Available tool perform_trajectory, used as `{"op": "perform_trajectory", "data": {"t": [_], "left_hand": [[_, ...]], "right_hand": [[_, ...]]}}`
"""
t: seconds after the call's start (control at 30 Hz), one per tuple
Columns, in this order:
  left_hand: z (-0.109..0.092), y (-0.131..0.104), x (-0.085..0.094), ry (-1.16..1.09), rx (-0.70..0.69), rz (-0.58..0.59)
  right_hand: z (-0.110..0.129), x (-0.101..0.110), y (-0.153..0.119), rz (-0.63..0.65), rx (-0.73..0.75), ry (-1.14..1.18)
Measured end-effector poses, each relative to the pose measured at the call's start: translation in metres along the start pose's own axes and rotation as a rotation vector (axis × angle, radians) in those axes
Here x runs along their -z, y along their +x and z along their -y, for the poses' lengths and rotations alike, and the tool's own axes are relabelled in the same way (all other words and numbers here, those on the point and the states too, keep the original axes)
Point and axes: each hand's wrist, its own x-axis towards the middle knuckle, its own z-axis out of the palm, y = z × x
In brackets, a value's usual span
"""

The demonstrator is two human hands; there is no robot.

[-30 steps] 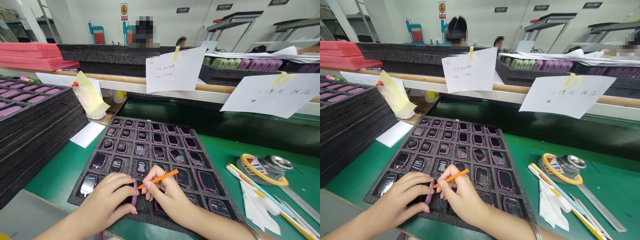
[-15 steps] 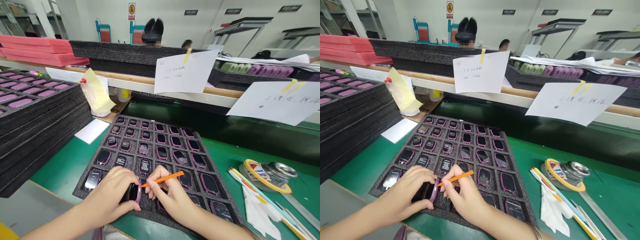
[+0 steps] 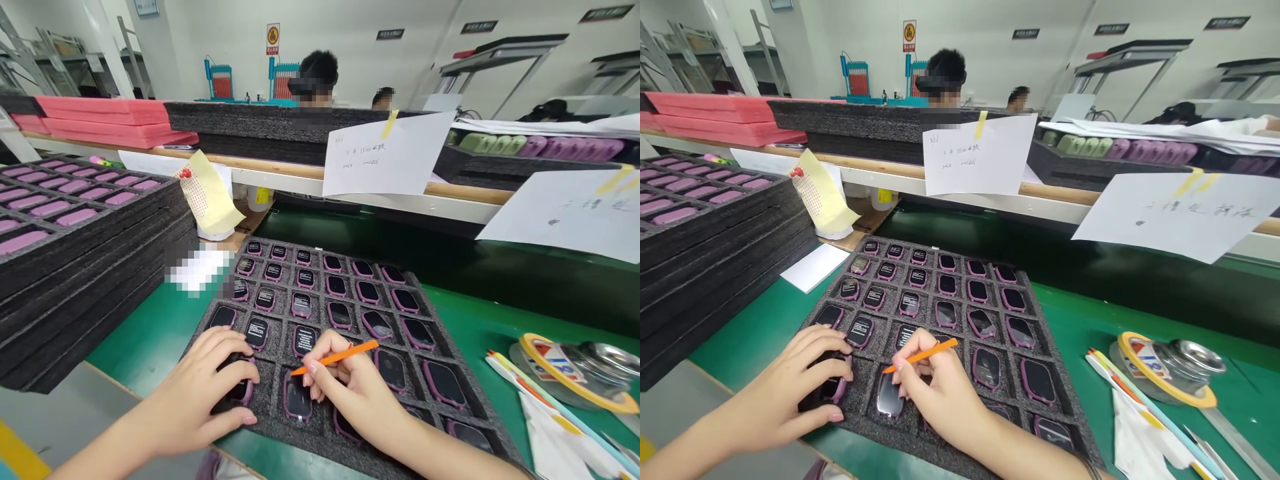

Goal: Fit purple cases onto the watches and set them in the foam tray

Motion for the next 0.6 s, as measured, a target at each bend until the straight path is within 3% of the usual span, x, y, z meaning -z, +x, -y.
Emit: {"op": "perform_trajectory", "data": {"t": [0.2,0.33,0.6], "left_hand": [[0.010,-0.010,-0.011,0.033,-0.052,-0.147],[0.011,-0.012,-0.016,0.032,-0.065,-0.186],[0.009,-0.014,-0.019,-0.126,0.131,-0.171]], "right_hand": [[0.007,-0.027,0.021,0.080,0.007,0.056],[0.002,-0.038,0.027,0.112,0.014,0.080],[-0.001,-0.038,0.025,0.149,0.075,-0.001]]}}
